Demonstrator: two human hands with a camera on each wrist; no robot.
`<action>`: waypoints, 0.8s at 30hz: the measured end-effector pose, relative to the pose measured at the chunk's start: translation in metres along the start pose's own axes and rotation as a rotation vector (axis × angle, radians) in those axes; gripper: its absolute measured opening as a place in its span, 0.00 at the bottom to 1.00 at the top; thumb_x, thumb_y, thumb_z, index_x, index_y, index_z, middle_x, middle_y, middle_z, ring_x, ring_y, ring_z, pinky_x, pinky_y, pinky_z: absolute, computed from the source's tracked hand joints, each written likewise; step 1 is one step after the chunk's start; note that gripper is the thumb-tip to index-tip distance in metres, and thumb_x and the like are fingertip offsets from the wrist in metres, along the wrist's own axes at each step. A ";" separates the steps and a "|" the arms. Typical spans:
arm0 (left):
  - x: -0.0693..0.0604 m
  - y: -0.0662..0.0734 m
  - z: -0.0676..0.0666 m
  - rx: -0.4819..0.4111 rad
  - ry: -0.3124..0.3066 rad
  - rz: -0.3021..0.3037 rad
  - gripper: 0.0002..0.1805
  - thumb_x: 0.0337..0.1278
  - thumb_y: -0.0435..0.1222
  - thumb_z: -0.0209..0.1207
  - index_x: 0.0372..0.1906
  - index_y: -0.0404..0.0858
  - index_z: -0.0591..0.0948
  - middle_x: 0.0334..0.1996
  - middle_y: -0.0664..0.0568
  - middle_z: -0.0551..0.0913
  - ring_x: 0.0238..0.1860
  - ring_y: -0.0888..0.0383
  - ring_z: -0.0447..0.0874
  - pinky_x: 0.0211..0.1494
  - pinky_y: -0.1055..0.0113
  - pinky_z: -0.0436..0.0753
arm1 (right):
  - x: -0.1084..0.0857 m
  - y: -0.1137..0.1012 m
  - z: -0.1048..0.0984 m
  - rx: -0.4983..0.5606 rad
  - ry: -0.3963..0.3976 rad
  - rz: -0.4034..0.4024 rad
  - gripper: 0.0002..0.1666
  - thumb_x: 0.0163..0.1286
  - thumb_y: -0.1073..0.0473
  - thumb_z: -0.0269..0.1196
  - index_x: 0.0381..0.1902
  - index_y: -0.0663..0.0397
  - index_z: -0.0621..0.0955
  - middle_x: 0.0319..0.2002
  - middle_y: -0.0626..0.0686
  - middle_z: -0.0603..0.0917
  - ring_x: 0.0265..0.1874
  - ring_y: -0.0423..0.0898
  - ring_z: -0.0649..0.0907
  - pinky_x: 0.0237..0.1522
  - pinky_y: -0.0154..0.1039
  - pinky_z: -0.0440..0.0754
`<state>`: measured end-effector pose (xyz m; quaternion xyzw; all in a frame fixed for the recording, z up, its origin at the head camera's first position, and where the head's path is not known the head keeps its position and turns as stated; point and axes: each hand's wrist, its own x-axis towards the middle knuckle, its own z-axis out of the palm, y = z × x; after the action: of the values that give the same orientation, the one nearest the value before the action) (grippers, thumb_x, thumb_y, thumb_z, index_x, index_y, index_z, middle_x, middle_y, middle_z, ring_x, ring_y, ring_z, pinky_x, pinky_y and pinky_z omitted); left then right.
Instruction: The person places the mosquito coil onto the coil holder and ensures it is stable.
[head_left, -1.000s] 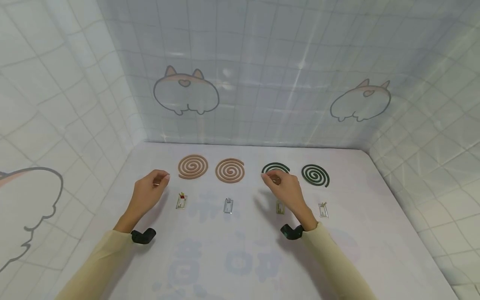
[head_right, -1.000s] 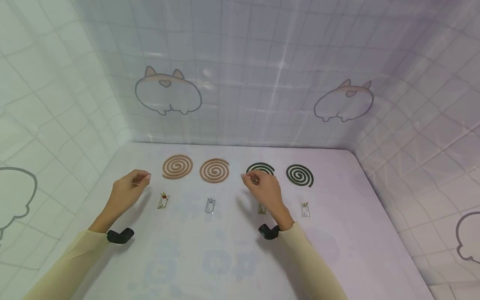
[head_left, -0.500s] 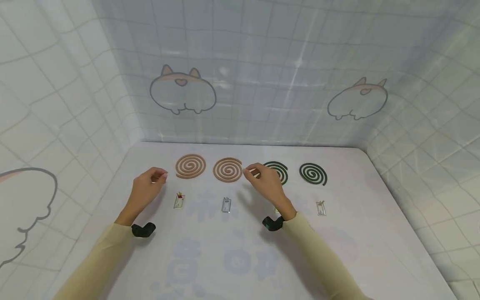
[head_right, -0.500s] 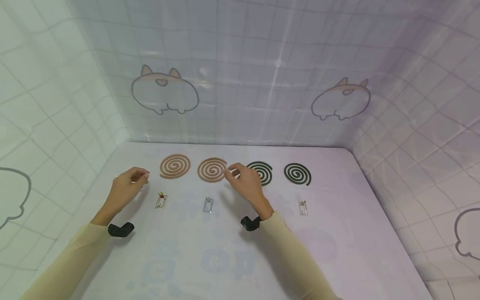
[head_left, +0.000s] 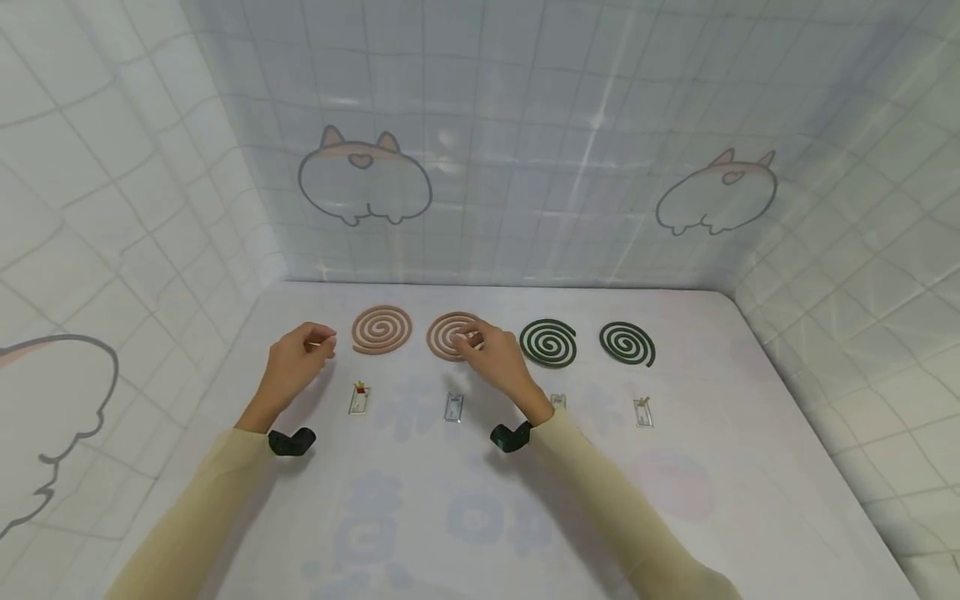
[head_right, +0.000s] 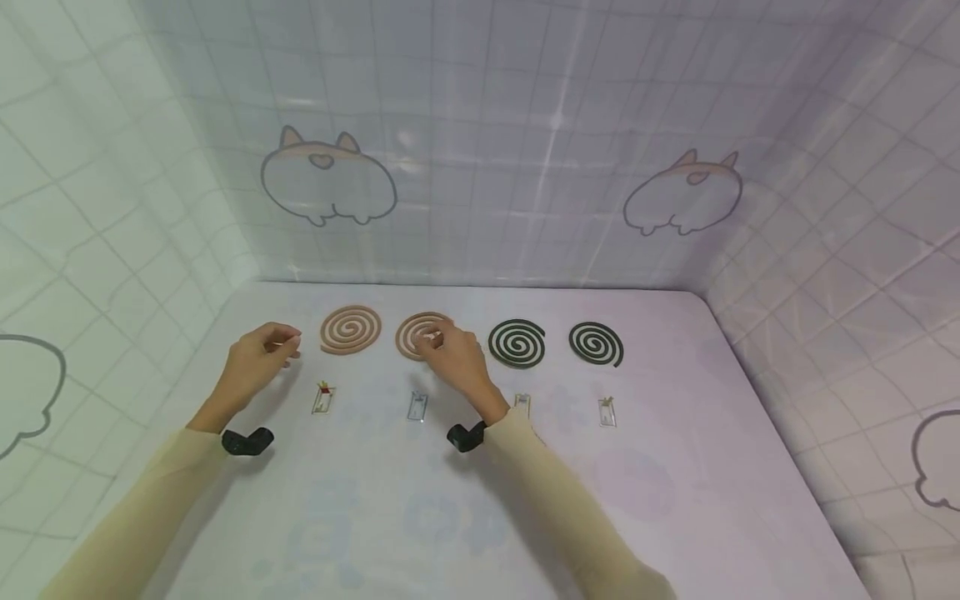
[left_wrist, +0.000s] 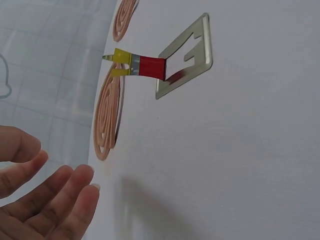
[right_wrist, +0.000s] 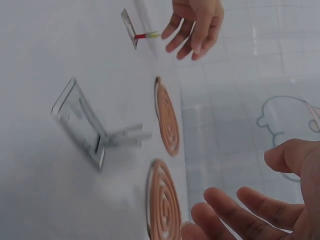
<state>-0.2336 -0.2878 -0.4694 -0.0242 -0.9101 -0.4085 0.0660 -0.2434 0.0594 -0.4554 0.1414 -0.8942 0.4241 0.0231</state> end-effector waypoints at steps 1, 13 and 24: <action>0.001 -0.001 0.000 -0.003 -0.004 -0.007 0.18 0.78 0.43 0.55 0.57 0.32 0.79 0.48 0.37 0.84 0.42 0.41 0.87 0.33 0.72 0.82 | 0.002 -0.002 0.003 0.016 -0.017 0.007 0.24 0.77 0.42 0.61 0.57 0.54 0.85 0.40 0.53 0.89 0.32 0.43 0.86 0.31 0.38 0.82; 0.017 -0.014 0.004 0.028 -0.015 -0.066 0.17 0.78 0.43 0.54 0.57 0.34 0.79 0.49 0.38 0.84 0.43 0.45 0.87 0.35 0.69 0.82 | 0.026 -0.013 0.033 0.052 -0.079 -0.014 0.20 0.76 0.46 0.60 0.53 0.53 0.86 0.43 0.51 0.88 0.37 0.42 0.85 0.38 0.38 0.83; 0.031 -0.026 0.004 -0.113 -0.051 -0.154 0.19 0.78 0.42 0.55 0.60 0.32 0.77 0.51 0.35 0.82 0.43 0.46 0.88 0.38 0.68 0.87 | 0.037 -0.030 0.056 0.286 -0.247 0.158 0.26 0.78 0.47 0.61 0.63 0.59 0.79 0.41 0.53 0.88 0.36 0.55 0.89 0.32 0.42 0.87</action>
<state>-0.2668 -0.3019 -0.4869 0.0317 -0.8862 -0.4622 0.0096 -0.2659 -0.0102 -0.4629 0.1236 -0.8293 0.5266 -0.1405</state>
